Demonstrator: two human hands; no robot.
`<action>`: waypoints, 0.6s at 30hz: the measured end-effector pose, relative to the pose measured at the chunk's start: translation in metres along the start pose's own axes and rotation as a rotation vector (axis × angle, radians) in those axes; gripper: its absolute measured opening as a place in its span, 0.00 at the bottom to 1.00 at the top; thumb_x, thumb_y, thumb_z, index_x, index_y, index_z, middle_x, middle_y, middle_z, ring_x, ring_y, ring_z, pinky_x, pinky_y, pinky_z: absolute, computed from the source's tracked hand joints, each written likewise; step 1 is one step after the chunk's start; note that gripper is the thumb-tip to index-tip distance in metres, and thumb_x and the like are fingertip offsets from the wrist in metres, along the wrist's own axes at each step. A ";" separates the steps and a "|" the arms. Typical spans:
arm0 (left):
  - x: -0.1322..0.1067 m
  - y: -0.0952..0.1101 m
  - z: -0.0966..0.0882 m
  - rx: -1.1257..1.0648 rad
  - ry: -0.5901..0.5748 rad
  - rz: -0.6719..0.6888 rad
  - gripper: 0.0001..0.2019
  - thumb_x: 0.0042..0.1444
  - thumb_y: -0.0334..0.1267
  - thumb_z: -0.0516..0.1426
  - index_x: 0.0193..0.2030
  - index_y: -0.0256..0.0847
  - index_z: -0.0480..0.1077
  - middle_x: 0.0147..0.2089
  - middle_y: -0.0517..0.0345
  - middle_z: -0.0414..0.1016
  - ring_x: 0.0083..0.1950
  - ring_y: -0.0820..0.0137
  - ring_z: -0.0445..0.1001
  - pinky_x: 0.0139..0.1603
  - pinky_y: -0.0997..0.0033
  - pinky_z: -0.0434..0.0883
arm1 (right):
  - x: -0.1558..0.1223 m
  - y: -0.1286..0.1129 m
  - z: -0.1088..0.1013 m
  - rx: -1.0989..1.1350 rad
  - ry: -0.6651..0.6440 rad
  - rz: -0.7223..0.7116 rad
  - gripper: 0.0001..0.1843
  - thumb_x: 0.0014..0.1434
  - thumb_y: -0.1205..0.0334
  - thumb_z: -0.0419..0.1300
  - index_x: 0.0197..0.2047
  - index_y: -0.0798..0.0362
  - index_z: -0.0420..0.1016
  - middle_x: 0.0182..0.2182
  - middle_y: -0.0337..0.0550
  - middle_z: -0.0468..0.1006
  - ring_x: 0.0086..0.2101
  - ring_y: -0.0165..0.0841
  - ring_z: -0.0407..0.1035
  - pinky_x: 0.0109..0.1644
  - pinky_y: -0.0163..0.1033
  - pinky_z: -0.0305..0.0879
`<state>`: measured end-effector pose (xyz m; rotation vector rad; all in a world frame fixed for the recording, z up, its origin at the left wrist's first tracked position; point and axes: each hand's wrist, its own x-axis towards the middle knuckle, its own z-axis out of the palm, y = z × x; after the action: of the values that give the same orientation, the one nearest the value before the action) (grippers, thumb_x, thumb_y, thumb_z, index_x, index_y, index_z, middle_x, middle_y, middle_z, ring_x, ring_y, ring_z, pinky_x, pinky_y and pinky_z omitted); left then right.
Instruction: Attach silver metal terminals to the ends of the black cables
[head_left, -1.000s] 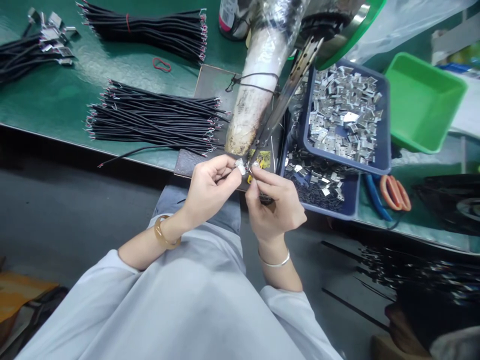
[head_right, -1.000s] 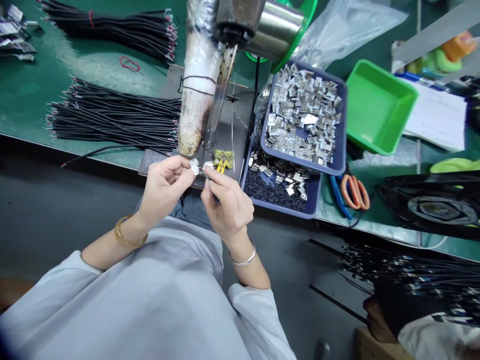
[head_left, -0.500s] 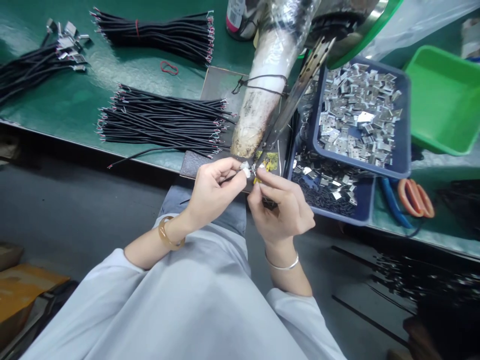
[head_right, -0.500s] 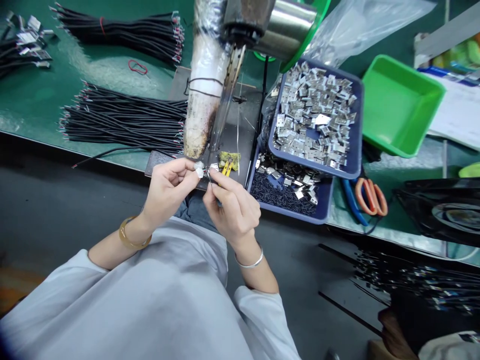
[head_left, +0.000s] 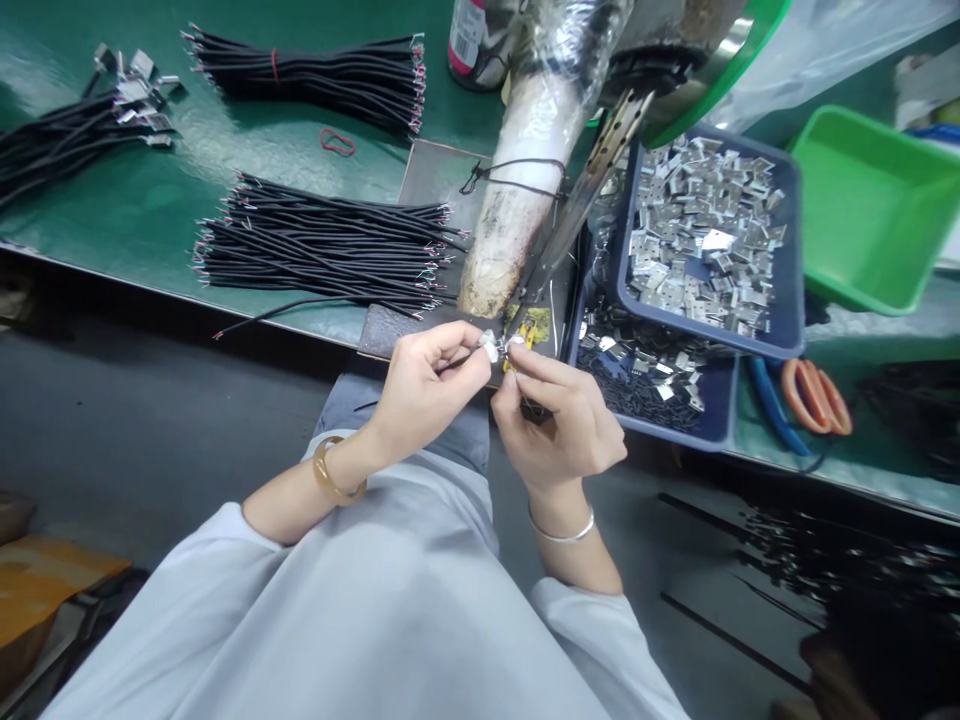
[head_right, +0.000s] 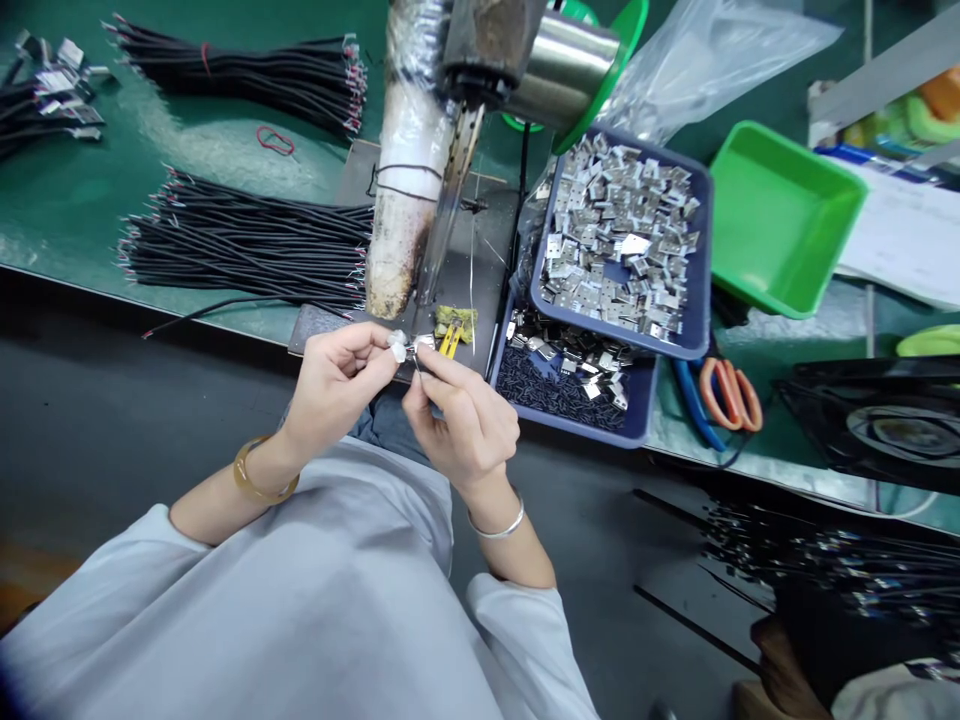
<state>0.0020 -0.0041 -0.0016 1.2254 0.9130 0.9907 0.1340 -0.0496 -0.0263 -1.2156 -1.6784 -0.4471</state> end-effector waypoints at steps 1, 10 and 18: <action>0.000 0.000 0.000 0.000 0.000 0.000 0.09 0.53 0.35 0.60 0.24 0.37 0.67 0.20 0.66 0.55 0.23 0.80 0.52 0.23 0.78 0.51 | 0.000 0.000 0.000 0.002 0.001 -0.002 0.09 0.59 0.73 0.66 0.36 0.50 0.72 0.36 0.43 0.87 0.34 0.31 0.82 0.38 0.31 0.79; 0.002 -0.002 0.001 0.023 0.013 0.002 0.09 0.54 0.36 0.58 0.25 0.37 0.68 0.20 0.66 0.55 0.24 0.80 0.52 0.23 0.78 0.52 | 0.000 -0.002 0.000 0.073 -0.025 0.085 0.09 0.58 0.74 0.67 0.38 0.51 0.74 0.38 0.43 0.86 0.37 0.31 0.82 0.42 0.33 0.79; -0.001 -0.006 -0.004 0.216 0.017 0.160 0.06 0.55 0.32 0.59 0.27 0.38 0.71 0.20 0.68 0.54 0.22 0.81 0.48 0.22 0.79 0.52 | 0.001 -0.004 -0.003 0.096 -0.059 0.146 0.10 0.58 0.74 0.68 0.38 0.50 0.75 0.37 0.40 0.86 0.36 0.31 0.82 0.40 0.34 0.79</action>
<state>-0.0015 -0.0045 -0.0076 1.4926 0.9661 1.0499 0.1323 -0.0529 -0.0233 -1.2802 -1.6283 -0.2404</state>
